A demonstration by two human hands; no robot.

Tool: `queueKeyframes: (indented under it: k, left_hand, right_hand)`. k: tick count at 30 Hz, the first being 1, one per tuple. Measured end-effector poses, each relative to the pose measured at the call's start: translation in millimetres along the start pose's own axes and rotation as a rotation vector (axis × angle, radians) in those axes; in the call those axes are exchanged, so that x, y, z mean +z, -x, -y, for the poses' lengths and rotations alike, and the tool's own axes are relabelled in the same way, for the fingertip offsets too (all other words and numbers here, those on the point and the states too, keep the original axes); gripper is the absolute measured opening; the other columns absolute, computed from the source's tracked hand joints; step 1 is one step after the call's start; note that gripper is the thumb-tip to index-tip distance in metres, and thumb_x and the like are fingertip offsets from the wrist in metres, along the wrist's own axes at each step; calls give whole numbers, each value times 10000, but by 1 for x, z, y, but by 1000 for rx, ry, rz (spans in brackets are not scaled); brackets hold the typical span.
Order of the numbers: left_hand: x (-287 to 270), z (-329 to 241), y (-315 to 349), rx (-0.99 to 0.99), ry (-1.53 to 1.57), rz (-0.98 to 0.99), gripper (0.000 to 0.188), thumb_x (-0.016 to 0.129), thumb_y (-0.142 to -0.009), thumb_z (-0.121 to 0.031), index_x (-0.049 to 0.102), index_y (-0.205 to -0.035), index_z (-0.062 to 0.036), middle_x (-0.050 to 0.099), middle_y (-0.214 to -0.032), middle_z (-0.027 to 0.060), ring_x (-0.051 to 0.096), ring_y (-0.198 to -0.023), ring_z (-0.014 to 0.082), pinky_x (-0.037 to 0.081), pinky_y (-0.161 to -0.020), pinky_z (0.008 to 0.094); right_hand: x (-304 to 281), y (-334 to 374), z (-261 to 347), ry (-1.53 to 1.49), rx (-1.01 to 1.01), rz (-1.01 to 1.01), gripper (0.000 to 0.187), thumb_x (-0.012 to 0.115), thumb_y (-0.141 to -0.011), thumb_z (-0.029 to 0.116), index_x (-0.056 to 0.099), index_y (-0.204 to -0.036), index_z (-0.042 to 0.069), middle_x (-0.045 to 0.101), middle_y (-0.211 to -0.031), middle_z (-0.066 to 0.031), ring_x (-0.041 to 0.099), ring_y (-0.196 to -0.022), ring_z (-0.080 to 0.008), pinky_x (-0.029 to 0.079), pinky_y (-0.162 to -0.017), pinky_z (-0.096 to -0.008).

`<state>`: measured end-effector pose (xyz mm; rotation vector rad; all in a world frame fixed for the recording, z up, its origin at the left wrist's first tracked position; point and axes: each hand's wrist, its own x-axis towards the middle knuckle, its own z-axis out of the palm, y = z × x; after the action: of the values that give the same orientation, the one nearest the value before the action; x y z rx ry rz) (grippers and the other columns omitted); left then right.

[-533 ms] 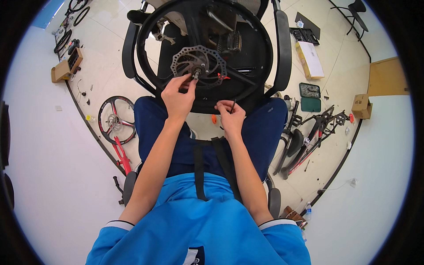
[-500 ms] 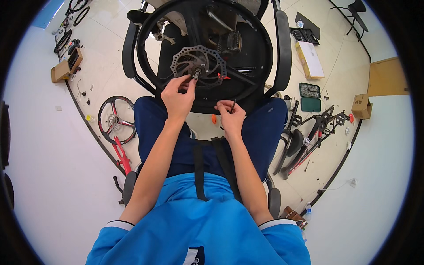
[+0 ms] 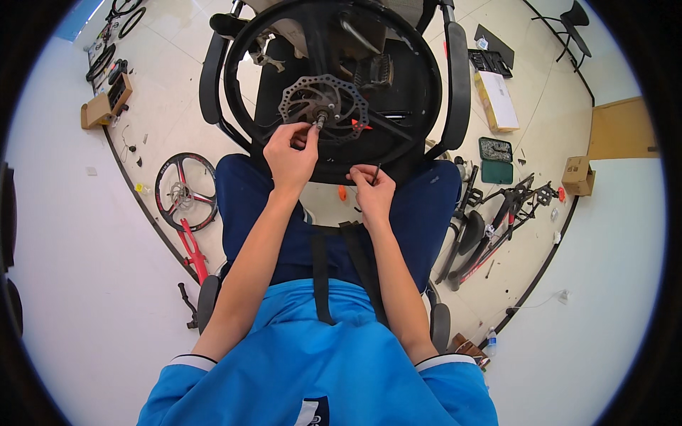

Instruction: The person assembles a bicycle hub by inserting small metal components into the hub body and tightening them with a screwdriver. The person repeatedly adjusts and secures parts on the hub while seated in a workshop.

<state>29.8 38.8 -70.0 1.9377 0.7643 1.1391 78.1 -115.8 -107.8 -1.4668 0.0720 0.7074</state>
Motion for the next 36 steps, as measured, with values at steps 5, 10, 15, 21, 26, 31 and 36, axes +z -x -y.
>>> queueKeyframes:
  k: [5, 10, 15, 21, 26, 31, 36]
  left_hand:
    - [0, 1, -1, -68, -35, 40, 87, 742, -769, -53, 684, -784, 10, 626, -682, 66, 572, -508, 128, 458, -513, 245]
    - [-5, 1, -3, 2, 58, 17, 99, 741, -780, -74, 680, -796, 2, 603, -683, 66, 569, -535, 153, 448, -513, 272]
    - [-22, 4, -19, -70, -61, -127, 227, 740, -813, -156, 658, -969, -13, 587, -868, 86, 552, -687, 173, 452, -603, 269]
    - [1, 36, -36, -214, 227, 142, 350, 477, -1005, -332, 540, -1133, -12, 604, -887, 132, 586, -819, 266, 468, -763, 350]
    - [8, 33, -37, -365, 476, 225, 276, 437, -1035, -284, 550, -1053, -33, 556, -835, 9, 522, -727, 80, 447, -663, 227]
    - [-5, 38, -41, -374, 402, 315, 260, 474, -1023, -262, 577, -1091, -34, 581, -847, 15, 538, -754, 84, 458, -694, 229]
    - [-20, 19, -8, -297, 291, -153, 204, 561, -967, -204, 599, -994, -5, 591, -829, 39, 538, -706, 104, 451, -674, 247]
  right_hand:
    - [1, -3, 15, -53, 45, 19, 124, 644, -889, 108, 665, -932, -6, 696, -813, -68, 357, -446, -9, 235, -387, -196]
    - [5, -26, 55, 137, -195, -39, 158, 663, -894, 144, 665, -956, -1, 694, -840, -55, 453, -501, -26, 335, -448, -197]
    - [20, -49, 80, 353, -523, -36, 208, 674, -888, 164, 678, -953, -34, 697, -818, -59, 627, -762, -93, 472, -730, -232]
    - [23, -56, 70, 420, -480, 13, 225, 627, -941, 188, 693, -961, -26, 674, -807, 2, 546, -725, -33, 423, -680, -196]
    - [25, -57, 64, 365, -495, 0, 224, 631, -940, 184, 696, -956, -30, 670, -796, 7, 537, -702, -27, 411, -651, -189]
    - [24, -54, 67, 429, -528, -133, 303, 638, -919, 259, 683, -867, -37, 594, -637, -13, 495, -596, -63, 392, -567, -242]
    - [0, -22, 60, 281, -289, -134, 348, 474, -951, 250, 677, -888, -25, 540, -633, -12, 456, -519, -81, 361, -487, -243]
